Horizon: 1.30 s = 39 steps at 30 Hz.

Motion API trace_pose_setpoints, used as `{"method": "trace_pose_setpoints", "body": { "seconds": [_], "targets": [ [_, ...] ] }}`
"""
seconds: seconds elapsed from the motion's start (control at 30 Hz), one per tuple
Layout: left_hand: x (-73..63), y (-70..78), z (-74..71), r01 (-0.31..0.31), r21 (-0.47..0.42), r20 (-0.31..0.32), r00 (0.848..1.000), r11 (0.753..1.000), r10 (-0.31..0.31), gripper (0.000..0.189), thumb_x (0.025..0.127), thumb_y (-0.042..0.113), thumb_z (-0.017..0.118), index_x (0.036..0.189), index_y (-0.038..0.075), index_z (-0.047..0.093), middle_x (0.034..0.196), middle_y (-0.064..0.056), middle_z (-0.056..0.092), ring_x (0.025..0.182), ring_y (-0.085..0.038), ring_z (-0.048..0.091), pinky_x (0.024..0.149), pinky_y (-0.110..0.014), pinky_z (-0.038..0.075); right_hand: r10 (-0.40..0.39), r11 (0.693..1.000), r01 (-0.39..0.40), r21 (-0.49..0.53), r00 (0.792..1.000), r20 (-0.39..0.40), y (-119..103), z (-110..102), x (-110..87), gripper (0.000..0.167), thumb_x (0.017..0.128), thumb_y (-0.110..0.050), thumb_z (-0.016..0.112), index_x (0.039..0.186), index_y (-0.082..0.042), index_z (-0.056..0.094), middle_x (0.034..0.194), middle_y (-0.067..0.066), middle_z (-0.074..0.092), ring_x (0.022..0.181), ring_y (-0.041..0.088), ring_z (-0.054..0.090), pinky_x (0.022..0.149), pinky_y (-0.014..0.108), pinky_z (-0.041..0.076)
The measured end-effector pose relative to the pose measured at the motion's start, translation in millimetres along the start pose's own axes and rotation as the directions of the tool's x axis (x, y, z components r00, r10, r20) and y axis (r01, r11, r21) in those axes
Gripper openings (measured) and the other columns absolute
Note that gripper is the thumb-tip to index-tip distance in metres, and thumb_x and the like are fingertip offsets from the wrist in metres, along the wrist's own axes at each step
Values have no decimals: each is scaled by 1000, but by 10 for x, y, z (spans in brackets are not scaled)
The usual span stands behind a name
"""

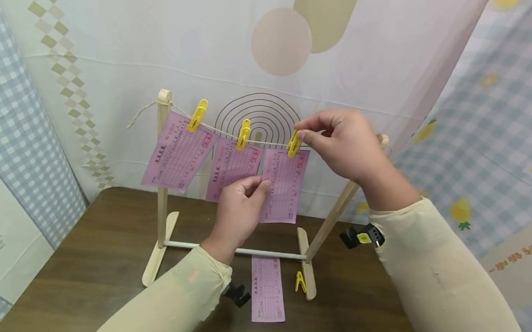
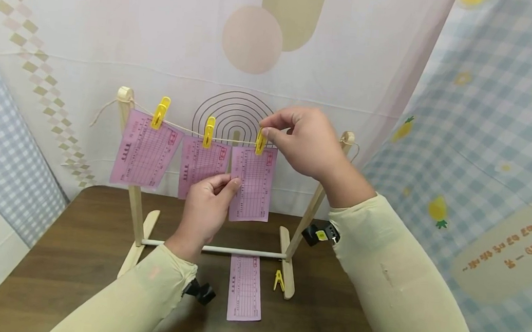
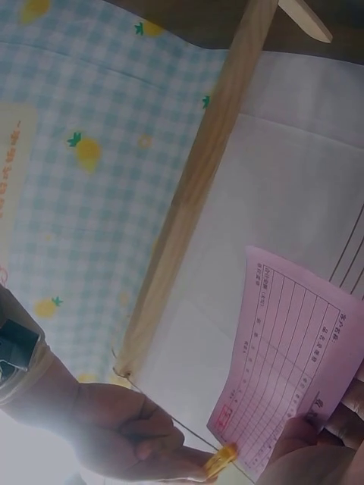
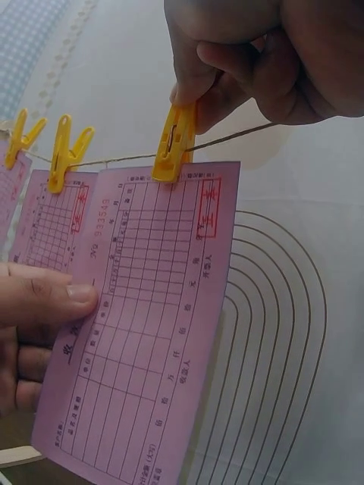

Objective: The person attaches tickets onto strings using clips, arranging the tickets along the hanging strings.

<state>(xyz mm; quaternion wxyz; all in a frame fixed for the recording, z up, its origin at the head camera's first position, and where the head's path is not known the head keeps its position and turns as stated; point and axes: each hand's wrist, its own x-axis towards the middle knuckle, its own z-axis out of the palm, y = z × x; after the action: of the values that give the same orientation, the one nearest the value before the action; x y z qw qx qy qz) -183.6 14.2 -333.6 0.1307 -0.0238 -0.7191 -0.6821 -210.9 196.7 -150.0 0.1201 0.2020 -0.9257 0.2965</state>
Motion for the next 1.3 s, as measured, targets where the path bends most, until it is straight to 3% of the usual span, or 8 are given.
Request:
{"method": "trace_pose_setpoints", "body": {
  "seconds": [0.53, 0.8, 1.1, 1.3],
  "targets": [
    [-11, 12, -33, -20, 8, 4, 1000, 1000, 20, 28, 110, 36, 75, 126, 15, 85, 114, 0, 84, 103, -16, 74, 91, -40, 64, 22, 1000, -22, -15, 998, 63, -25, 13, -1, 19, 109, -30, 77, 124, -23, 86, 121, 1, 83, 104, 20, 78, 85, 36, 58],
    [-30, 57, -45, 6, 10, 14, 1000, 1000, -6, 28, 110, 37, 75, 126, 17, 85, 112, 2, 83, 101, -17, 72, 88, -38, 62, 36, 999, -35, -9, 995, 98, -32, 12, 6, 24, 109, -29, 76, 131, -22, 84, 129, 1, 82, 111, 22, 81, 92, 40, 62],
    [-30, 55, -61, -1, 16, 20, 1000, 1000, 1, 27, 109, 37, 76, 125, 17, 85, 111, 1, 83, 102, -18, 73, 89, -40, 63, 70, 996, -78, 51, 987, 144, -22, 8, 1, 29, 108, -32, 77, 137, -27, 81, 137, -1, 79, 103, 22, 80, 73, 33, 62],
    [-9, 6, -77, -13, 16, 40, 999, 1000, 13, 27, 109, 39, 76, 125, 19, 84, 110, 1, 81, 102, -18, 73, 86, -36, 62, 73, 993, -86, 80, 985, 155, 2, 19, 4, 32, 108, -34, 77, 140, -28, 79, 139, -3, 77, 99, 21, 78, 72, 36, 62]
  ]
}}
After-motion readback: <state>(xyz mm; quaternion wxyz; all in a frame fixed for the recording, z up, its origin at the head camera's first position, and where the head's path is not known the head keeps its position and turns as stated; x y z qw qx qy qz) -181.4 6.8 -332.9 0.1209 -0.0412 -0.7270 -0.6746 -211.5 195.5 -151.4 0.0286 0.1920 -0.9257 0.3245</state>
